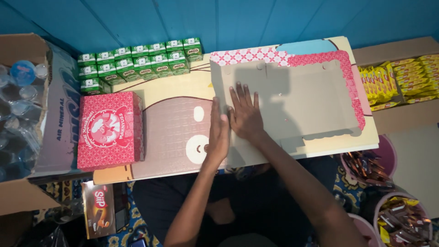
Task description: Assembling a cardboard gift box by folding and tucking its flaps
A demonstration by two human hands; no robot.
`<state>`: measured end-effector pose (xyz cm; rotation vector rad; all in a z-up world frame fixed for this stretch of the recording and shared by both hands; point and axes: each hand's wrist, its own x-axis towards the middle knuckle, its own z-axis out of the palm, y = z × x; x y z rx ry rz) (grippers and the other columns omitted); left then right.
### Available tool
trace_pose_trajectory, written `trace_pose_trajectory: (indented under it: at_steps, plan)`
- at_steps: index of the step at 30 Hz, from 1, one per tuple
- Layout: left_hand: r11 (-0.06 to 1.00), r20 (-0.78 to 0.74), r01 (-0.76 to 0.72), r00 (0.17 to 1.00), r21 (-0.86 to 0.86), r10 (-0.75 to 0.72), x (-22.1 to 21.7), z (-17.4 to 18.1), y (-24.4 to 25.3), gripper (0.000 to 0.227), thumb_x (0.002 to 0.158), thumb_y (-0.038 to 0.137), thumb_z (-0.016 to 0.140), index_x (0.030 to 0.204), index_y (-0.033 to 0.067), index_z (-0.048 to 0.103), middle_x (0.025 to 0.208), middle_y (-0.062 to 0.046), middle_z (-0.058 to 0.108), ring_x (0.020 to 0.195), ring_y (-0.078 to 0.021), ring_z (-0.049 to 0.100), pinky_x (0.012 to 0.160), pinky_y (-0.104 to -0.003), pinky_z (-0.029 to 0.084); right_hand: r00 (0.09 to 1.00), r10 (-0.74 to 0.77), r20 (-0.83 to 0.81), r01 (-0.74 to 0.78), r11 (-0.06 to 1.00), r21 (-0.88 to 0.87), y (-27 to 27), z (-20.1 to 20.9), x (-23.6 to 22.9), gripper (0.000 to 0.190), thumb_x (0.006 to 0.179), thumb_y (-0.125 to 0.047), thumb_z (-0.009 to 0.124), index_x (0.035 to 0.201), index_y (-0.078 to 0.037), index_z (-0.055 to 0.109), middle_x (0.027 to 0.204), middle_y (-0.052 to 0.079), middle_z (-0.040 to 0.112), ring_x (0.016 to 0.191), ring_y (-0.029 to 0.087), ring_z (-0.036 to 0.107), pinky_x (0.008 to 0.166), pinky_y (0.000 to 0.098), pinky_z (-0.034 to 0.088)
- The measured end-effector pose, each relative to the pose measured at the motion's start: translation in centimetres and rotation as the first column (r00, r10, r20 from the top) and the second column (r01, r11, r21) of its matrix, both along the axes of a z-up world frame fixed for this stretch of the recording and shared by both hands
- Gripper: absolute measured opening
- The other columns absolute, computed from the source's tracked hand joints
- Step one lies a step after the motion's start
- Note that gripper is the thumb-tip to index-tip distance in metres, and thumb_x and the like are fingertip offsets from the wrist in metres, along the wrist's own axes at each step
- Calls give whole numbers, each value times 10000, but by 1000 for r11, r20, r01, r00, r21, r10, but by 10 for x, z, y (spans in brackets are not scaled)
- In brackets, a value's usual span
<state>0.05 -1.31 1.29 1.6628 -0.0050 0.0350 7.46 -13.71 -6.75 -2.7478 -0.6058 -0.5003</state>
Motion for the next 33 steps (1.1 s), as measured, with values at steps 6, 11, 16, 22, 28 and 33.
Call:
trace_pose_trajectory:
  at_steps: [6, 11, 16, 22, 28, 33]
  plan:
    - [990, -104, -123, 988, -74, 115, 0, -15, 11, 850, 1023, 646, 194, 1644, 73, 101, 1688, -249, 119, 1549, -430, 143, 1246, -579, 123, 1000, -5, 24, 5, 1000, 12, 1, 4, -2, 600, 1024, -278, 466, 1595, -105, 399, 1615, 194, 399, 1466, 419, 407, 1147, 637, 281]
    - [990, -112, -142, 984, -6, 140, -1, -28, 18, 777, 1062, 593, 173, 1647, 84, 126, 1680, -251, 171, 1538, -450, 169, 1249, -562, 166, 1000, -12, 22, 11, 1000, 6, 1, 3, -2, 606, 1017, -285, 481, 1591, -108, 409, 1615, 192, 400, 1470, 412, 402, 1156, 635, 269]
    - [991, -83, -132, 988, -28, 129, -2, -14, 12, 812, 1048, 624, 173, 1644, 74, 129, 1684, -252, 155, 1539, -465, 145, 1245, -578, 158, 1000, -30, -9, 30, 1000, 7, 1, 2, -2, 627, 1000, -286, 501, 1595, -113, 404, 1632, 184, 379, 1489, 403, 378, 1175, 636, 249]
    - [990, -60, -120, 991, -75, 115, 8, -32, 11, 750, 1071, 489, 396, 1640, 68, 149, 1681, -257, 152, 1540, -467, 135, 1238, -600, 158, 999, -47, -16, 47, 999, 12, 1, -3, 2, 621, 992, -270, 517, 1586, -116, 422, 1635, 173, 380, 1495, 389, 375, 1182, 627, 247]
    - [775, -136, -288, 957, -562, 257, 38, -106, 21, 697, 956, 89, 676, 1568, -25, 363, 1510, -253, 443, 1440, -379, 421, 1197, -491, 340, 967, -60, -249, 83, 993, 82, -3, -9, 8, 602, 1034, -249, 444, 1625, -197, 345, 1679, 122, 313, 1533, 354, 310, 1215, 603, 172]
    - [791, -109, -199, 980, -578, 167, 52, -103, 22, 742, 934, -28, 630, 1608, 70, 336, 1545, -129, 497, 1406, -230, 489, 1119, -354, 447, 965, -100, -241, 89, 994, -60, 5, 12, 1, 603, 1047, -290, 406, 1638, -243, 294, 1703, 95, 257, 1553, 350, 257, 1223, 595, 157]
